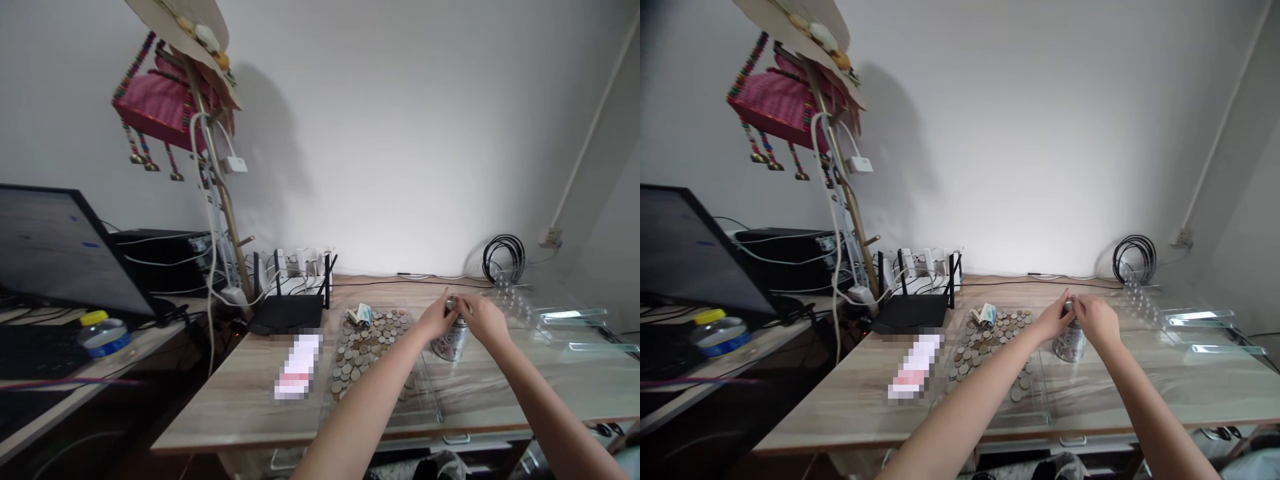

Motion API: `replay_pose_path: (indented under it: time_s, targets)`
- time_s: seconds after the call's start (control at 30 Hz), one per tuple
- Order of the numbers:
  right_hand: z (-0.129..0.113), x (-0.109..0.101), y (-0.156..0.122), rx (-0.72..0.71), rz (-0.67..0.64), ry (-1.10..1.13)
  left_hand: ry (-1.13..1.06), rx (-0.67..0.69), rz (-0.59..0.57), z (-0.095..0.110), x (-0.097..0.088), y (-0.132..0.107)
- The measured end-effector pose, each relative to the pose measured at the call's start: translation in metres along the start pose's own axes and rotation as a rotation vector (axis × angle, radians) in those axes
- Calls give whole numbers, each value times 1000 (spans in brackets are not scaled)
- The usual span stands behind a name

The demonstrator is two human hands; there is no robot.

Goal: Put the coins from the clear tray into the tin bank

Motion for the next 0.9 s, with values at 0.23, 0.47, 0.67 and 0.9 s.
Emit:
replay_pose_path:
  time_s: [0.23,0.47,0.67,0.9]
  targets:
    - [7,14,-10,-70,-41,71,-11,-29,167,-7,-21,-11]
    - [7,24,-6,-63,-78,11,120,-251,286,-52,-78,-66]
    - [25,27,-7,-9,16,-59,299,-380,310,-93,-115,-139]
    - [17,18,-11,-32,105,-65,418,-419,241,-98,-117,-167]
Point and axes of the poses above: each hand's wrist, its own y-axis towards the middle knuckle, its own x-axis out of the palm, z = x × y, the point moved 8 cm from there along y, towards the middle knuckle, and after that the axes turned 10 degrees about y, right-handed, at the moved point
